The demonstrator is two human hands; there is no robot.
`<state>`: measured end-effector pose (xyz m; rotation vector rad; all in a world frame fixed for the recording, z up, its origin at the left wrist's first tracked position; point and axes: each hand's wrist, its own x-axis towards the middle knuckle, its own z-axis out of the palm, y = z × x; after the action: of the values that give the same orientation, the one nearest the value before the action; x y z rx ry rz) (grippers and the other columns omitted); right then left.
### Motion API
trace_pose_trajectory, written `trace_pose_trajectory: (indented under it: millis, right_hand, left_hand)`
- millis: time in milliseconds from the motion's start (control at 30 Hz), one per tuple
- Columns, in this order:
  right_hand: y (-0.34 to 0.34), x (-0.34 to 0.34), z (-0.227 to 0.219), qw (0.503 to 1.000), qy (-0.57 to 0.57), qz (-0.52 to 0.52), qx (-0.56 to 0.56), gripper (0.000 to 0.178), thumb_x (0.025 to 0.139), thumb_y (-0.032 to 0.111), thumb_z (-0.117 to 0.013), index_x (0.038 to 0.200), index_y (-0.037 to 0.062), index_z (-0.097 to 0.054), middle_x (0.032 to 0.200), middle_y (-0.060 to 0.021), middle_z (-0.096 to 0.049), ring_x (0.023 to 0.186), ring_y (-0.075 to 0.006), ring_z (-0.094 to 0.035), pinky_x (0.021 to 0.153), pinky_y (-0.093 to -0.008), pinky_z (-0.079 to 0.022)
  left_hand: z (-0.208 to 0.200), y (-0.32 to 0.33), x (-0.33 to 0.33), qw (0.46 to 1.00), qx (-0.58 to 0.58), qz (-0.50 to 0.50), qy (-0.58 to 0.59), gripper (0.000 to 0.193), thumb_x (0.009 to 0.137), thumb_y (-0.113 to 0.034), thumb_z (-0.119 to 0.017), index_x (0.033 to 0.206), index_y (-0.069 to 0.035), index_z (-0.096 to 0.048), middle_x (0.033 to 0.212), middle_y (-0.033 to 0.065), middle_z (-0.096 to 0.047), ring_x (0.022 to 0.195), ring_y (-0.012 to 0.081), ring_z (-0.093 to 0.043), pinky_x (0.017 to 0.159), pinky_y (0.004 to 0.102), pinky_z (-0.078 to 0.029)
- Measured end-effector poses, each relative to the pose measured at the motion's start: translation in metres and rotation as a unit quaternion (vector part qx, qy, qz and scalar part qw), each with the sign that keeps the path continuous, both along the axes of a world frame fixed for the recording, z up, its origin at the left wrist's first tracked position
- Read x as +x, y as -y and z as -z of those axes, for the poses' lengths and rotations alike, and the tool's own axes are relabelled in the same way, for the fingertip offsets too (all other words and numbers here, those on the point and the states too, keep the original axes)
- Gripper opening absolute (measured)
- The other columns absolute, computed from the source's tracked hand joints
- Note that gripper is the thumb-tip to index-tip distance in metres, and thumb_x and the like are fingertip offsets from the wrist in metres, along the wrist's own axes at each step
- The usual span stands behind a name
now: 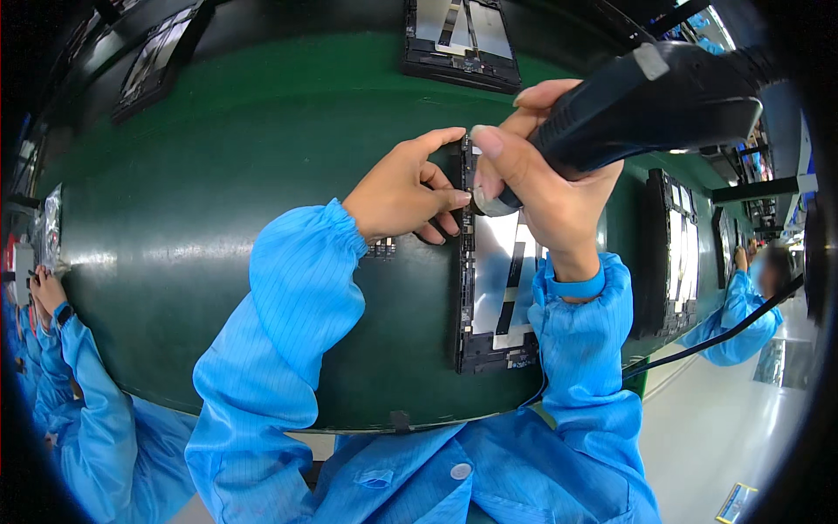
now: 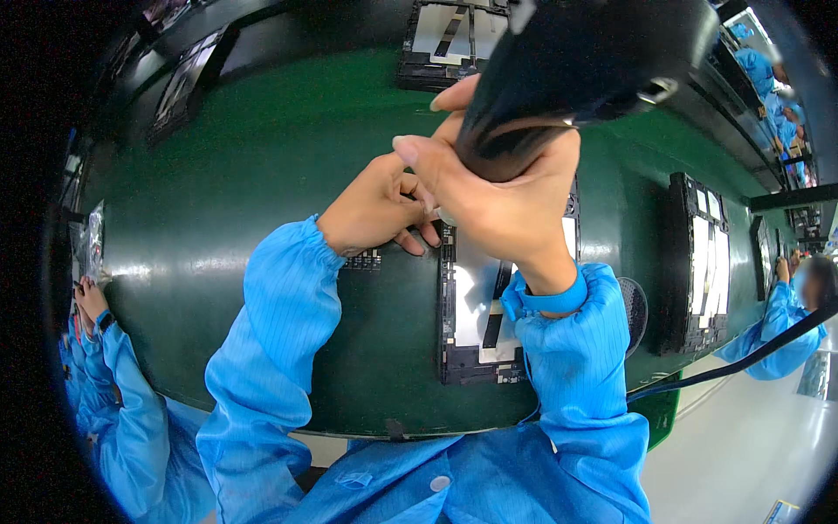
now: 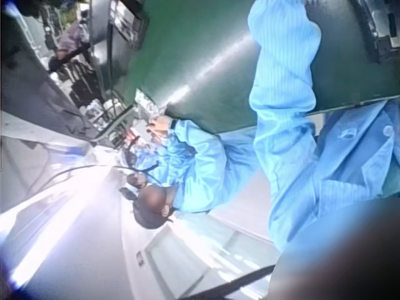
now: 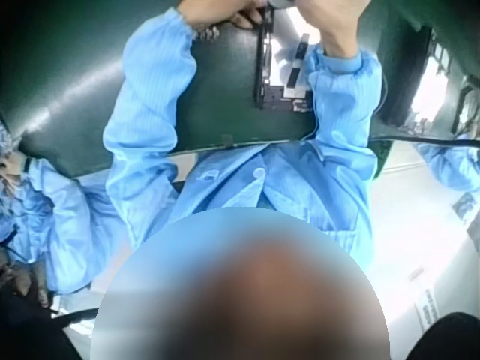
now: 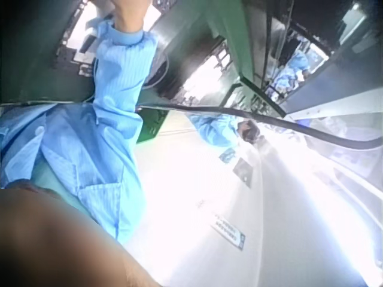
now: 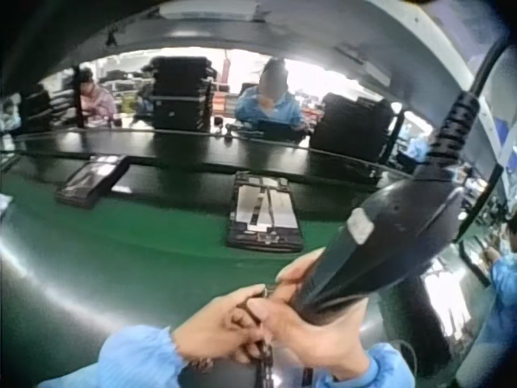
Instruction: Assembling electronic components into a tablet or screen housing using an electric screwdriver.
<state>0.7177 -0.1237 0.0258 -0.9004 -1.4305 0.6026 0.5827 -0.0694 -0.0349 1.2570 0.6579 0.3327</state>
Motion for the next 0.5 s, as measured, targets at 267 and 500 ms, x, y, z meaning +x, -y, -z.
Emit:
trace_pose_trajectory:
  millis: [267, 500]
  right_hand:
    - [0.0025, 0.0027, 0.0004, 0.999, -0.039, -0.009, -0.006, 0.03, 0.071, -0.005, -0.072, 0.094, -0.0039, -0.053, 0.06, -0.0046, -0.06, 0.05, -0.0087, -0.057, 0.046, -0.0188, -0.043]
    - [0.0033, -0.0003, 0.006, 0.998, -0.055, -0.012, -0.008, 0.029, 0.074, -0.005, -0.07, 0.096, -0.0038, -0.052, 0.06, -0.0067, -0.06, 0.048, -0.0109, -0.058, 0.046, -0.0208, -0.045]
  left_hand:
    - [-0.0029, 0.0039, 0.0029, 1.0, 0.007, -0.007, -0.001, 0.072, 0.084, -0.002, -0.06, 0.142, -0.005, -0.017, 0.08, 0.0123, -0.06, 0.066, 0.0164, -0.064, 0.051, 0.0271, -0.054]
    - [0.0004, 0.0034, 0.0004, 1.0, 0.012, 0.004, 0.004, 0.072, 0.084, -0.002, -0.059, 0.142, -0.004, -0.016, 0.08, 0.0132, -0.061, 0.066, 0.0169, -0.064, 0.053, 0.0278, -0.055]
